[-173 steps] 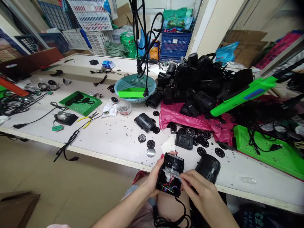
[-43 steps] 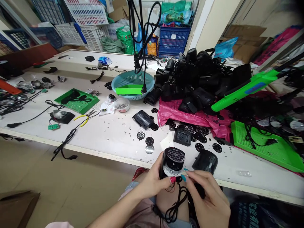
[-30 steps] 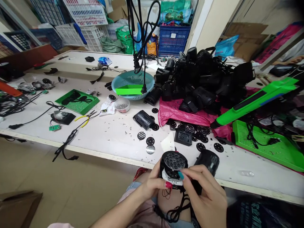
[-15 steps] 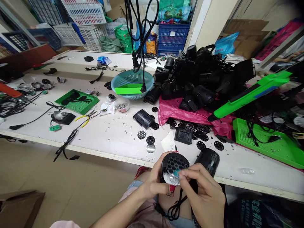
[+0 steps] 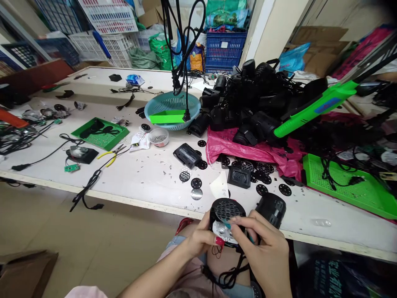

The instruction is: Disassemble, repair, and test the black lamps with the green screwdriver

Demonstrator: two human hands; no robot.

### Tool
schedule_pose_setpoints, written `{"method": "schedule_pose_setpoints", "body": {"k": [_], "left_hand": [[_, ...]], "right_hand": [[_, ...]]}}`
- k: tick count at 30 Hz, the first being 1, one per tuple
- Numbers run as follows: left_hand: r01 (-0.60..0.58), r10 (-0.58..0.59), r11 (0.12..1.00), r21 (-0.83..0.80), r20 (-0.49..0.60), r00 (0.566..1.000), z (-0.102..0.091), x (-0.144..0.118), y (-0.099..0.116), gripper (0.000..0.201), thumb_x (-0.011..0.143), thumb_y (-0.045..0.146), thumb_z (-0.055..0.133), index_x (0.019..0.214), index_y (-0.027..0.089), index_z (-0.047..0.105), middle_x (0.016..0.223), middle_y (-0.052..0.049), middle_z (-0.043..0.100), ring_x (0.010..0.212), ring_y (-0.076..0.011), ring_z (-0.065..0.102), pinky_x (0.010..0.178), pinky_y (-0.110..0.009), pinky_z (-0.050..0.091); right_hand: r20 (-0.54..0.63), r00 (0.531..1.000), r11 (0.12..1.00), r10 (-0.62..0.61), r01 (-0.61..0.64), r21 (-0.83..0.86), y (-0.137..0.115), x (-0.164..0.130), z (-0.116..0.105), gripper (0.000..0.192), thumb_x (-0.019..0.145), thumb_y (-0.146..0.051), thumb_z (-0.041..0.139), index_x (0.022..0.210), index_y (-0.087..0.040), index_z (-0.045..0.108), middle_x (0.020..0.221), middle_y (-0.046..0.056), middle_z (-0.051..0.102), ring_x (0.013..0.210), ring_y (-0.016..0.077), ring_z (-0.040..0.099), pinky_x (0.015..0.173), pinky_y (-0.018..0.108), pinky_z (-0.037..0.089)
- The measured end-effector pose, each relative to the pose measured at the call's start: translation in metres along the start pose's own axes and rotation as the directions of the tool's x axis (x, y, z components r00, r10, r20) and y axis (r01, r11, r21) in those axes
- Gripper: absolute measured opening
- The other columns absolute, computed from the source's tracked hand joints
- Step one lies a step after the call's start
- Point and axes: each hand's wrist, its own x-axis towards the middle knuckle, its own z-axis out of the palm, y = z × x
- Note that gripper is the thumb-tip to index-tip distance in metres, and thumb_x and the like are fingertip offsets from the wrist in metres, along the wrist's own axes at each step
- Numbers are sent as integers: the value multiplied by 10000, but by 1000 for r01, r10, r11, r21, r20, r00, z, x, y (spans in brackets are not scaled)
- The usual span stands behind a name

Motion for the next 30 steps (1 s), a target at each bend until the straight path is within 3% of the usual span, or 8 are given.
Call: {"method": "schedule_pose_setpoints", "body": {"k": [4, 9, 17, 24, 30], "left_hand": [[2, -3, 999, -40, -32, 999, -6, 0, -9, 551, 502, 139, 601, 1048, 168, 669, 906, -42, 709, 930, -257, 617, 807, -330, 418], [-7, 4, 999, -52, -62, 998, -5, 2, -10, 628, 473, 113, 604, 1094, 177, 672, 900, -26, 727, 848, -213, 626, 761, -299, 428], [-20, 19, 998, -52, -13, 1000, -7, 1, -11, 633, 479, 100, 653, 1100, 214, 688, 946, 2, 730, 841, -178, 607, 720, -263, 417], [-30, 34, 993, 118, -33, 999, 11, -1, 8, 719, 531, 94, 694, 1233, 239, 635, 944, 7, 689, 919, -199, 551, 801, -279, 393], [-11, 29, 971, 238, -74, 997, 27, -1, 22, 704, 604, 126, 732, 1286, 248, 613, 1031, 9, 662, 914, -181, 525, 824, -269, 390]], "right_hand": [[25, 1000, 1000, 6, -6, 1, -3, 3, 3, 104, 855, -228, 696, 754, -235, 723, 590, -65, 389, 468, 73, 407, 434, 199, 333], [24, 1000, 1000, 20, -20, 18, 0, 6, 2, 96, 843, -219, 690, 765, -238, 743, 575, -70, 394, 452, 71, 403, 428, 195, 332], [2, 999, 999, 44, -44, 31, -5, 5, -2, 90, 807, -212, 704, 733, -243, 747, 552, -72, 407, 443, 63, 404, 422, 180, 329], [20, 990, 979, 139, -141, 150, 15, 2, -4, 80, 804, -227, 717, 732, -241, 748, 564, -63, 400, 465, 70, 415, 431, 183, 336], [59, 984, 947, 168, -178, 269, 38, 0, -4, 48, 817, -247, 731, 769, -240, 733, 653, -33, 498, 535, 82, 452, 470, 189, 364]]}}
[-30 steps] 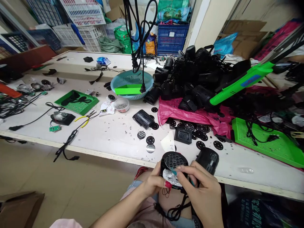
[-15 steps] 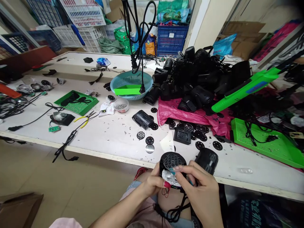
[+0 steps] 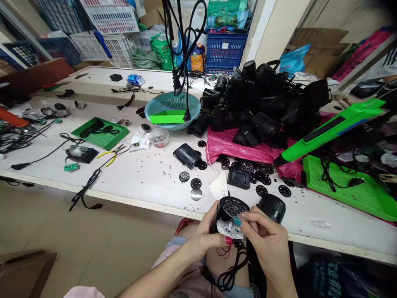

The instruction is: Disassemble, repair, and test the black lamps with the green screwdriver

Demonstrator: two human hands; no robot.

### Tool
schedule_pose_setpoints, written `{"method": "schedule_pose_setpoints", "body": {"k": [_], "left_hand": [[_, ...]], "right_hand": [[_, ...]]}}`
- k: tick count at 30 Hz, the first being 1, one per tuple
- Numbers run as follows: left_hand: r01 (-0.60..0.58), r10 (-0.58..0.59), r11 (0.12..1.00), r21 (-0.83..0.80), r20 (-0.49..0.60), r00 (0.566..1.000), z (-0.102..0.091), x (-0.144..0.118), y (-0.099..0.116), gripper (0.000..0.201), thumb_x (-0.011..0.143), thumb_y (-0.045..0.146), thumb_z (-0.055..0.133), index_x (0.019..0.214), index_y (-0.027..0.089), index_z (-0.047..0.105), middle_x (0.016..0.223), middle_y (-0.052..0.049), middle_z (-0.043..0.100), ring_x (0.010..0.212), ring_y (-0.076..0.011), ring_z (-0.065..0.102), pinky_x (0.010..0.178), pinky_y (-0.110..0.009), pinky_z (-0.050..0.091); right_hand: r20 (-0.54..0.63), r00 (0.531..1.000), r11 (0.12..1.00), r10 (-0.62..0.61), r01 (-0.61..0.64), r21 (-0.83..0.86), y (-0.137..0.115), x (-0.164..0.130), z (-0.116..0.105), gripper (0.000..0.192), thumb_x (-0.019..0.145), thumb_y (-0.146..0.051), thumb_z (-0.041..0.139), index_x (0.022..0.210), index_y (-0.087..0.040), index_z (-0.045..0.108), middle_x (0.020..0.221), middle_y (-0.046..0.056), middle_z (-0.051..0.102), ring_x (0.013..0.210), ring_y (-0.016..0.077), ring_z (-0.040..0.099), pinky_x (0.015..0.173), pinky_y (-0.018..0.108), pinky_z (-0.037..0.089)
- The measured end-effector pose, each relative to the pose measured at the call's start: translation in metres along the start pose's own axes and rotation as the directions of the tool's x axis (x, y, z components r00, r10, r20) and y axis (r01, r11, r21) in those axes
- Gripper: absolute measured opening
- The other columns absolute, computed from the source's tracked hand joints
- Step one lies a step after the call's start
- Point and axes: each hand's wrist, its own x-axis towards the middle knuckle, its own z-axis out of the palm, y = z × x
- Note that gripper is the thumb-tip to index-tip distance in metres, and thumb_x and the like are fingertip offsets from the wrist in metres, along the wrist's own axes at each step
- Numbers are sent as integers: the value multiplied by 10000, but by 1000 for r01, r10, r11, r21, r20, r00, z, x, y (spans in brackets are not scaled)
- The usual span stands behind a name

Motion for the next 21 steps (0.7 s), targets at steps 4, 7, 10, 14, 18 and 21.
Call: {"method": "schedule_pose_setpoints", "body": {"k": [4, 7, 10, 14, 18, 21], "left_hand": [[2, -1, 999, 40, -22, 1000, 3, 0, 6, 676, 640, 121, 729, 1293, 254, 614, 1105, 3, 669, 1034, -209, 519, 906, -281, 381], [45, -44, 999, 16, -58, 997, 3, 0, 8, 600, 685, 162, 723, 1272, 244, 626, 1109, -7, 682, 1076, -227, 528, 917, -293, 388], [83, -84, 996, -9, -87, 993, 1, 2, 8, 586, 721, 208, 740, 1292, 228, 614, 1102, -30, 694, 1140, -263, 541, 976, -334, 389], [79, -87, 995, -65, -130, 988, -2, 5, 3, 594, 777, 263, 761, 1342, 219, 584, 1191, -69, 690, 1255, -300, 520, 1047, -380, 377], [59, -75, 993, -100, -160, 984, -9, 7, -2, 623, 845, 363, 734, 1416, 233, 520, 1346, -95, 632, 1325, -310, 493, 1113, -420, 349], [54, -56, 998, -19, -170, 984, -16, 6, -5, 653, 873, 447, 704, 1452, 243, 482, 1478, -95, 534, 1422, -303, 393, 1177, -435, 287]], "right_hand": [[14, 1000, 999, -18, 19, -27, 2, 0, -1, 76, 845, -265, 723, 773, -241, 720, 646, -39, 484, 539, 82, 453, 474, 189, 373], [44, 995, 986, -94, 99, -132, -2, 0, -1, 55, 879, -241, 692, 845, -257, 732, 652, -45, 491, 556, 82, 487, 498, 181, 407], [101, 973, 951, -208, 225, -210, -1, 0, 1, 119, 908, -205, 658, 989, -265, 722, 769, -22, 576, 640, 93, 563, 577, 188, 471], [72, 960, 919, -272, 281, -277, 7, -2, 5, 122, 926, -182, 618, 1028, -232, 662, 906, 22, 621, 826, 138, 632, 721, 236, 532], [108, 953, 907, -283, 302, -295, 15, -5, 10, 85, 934, -164, 586, 980, -218, 632, 974, 48, 644, 921, 168, 655, 803, 279, 553], [140, 946, 900, -294, 323, -292, 20, -5, 12, 105, 936, -124, 581, 965, -213, 628, 943, 40, 646, 889, 152, 660, 790, 259, 555]]}}
